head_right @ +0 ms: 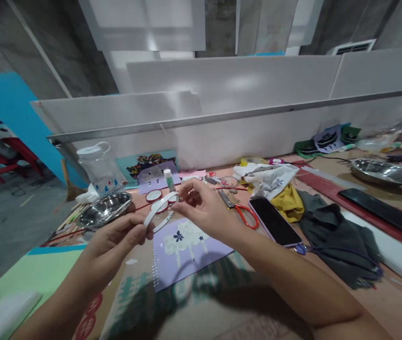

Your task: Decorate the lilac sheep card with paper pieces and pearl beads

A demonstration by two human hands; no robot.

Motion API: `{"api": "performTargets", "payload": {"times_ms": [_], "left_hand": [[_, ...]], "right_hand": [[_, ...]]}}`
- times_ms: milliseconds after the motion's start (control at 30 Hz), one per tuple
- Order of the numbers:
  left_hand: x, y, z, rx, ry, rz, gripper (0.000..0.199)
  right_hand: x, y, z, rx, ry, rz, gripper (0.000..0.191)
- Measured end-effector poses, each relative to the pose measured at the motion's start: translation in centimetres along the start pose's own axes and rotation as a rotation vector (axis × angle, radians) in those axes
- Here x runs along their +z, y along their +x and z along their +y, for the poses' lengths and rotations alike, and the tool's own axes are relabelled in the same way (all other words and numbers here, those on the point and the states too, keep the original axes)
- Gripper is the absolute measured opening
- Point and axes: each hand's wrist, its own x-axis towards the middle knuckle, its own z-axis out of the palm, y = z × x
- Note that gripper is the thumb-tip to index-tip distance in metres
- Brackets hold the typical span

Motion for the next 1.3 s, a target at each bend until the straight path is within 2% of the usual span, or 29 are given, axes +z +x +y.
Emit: {"api": "performTargets", "payload": {"times_ms": [67,133,233,400,533,633,767,867,933,1067,1167,1233,1300], "left_hand": [[-0.4,0.1,-0.2,-0.002,-0.050,-0.021,0.026],[-0.5,0.2,-0.5,0.010,-0.069,-0.045,0.025],[-0.6,0.3,-1.1,0.019,-0.069,-0.042,0.023],[-0.9,0.2,-1.8,-0.007,-0.003,0.022,0.029],[-0.7,0.7,-1.3,0.112,0.053,0.079,0.037],[-0.2,0.9,-1.2,0.176,0.118,0.135,0.029],[0.2,0.8,-1.9,0.153,0.095,0.127,0.015],[0.0,0.7,-2.3,0.111,0.088,0.128,0.014],[-0.1,0.8,-2.3,0.067,0.074,0.126,0.018],[0.2,1.2,-2.5,-0.037,0.010,0.018,0.028],[0.9,1.4,-2.9,-0.075,-0.037,-0.113,0.027],[1.5,1.5,-3.1,-0.080,-0.067,-0.178,0.027],[2.1,1.4,-3.0,-0.066,-0.106,-0.222,0.027]], "right_hand": [[-0.8,-0.2,-0.1,-0.126,-0.218,-0.010,0.033],[-1.3,-0.4,-0.4,-0.217,-0.330,-0.047,0.035],[-1.7,-0.7,-0.6,-0.288,-0.380,-0.103,0.020],[-1.7,-1.1,-0.6,-0.331,-0.440,-0.108,0.015],[-1.4,-1.3,-0.7,-0.321,-0.460,-0.159,0.017],[-1.0,-1.5,-0.9,-0.312,-0.452,-0.240,0.019],[-0.6,-1.7,-1.0,-0.291,-0.420,-0.247,0.023],[-0.5,-1.8,-1.0,-0.225,-0.400,-0.201,0.022],[-0.6,-1.9,-1.1,-0.172,-0.347,-0.221,0.024],[-0.7,-2.0,-1.3,-0.124,-0.273,-0.379,0.048],[-0.7,-1.9,-1.3,-0.065,-0.183,-0.527,0.052],[-0.5,-1.7,-1.1,-0.052,-0.179,-0.530,0.047],[-0.3,-1.6,-0.7,-0.103,-0.278,-0.479,0.038]]}}
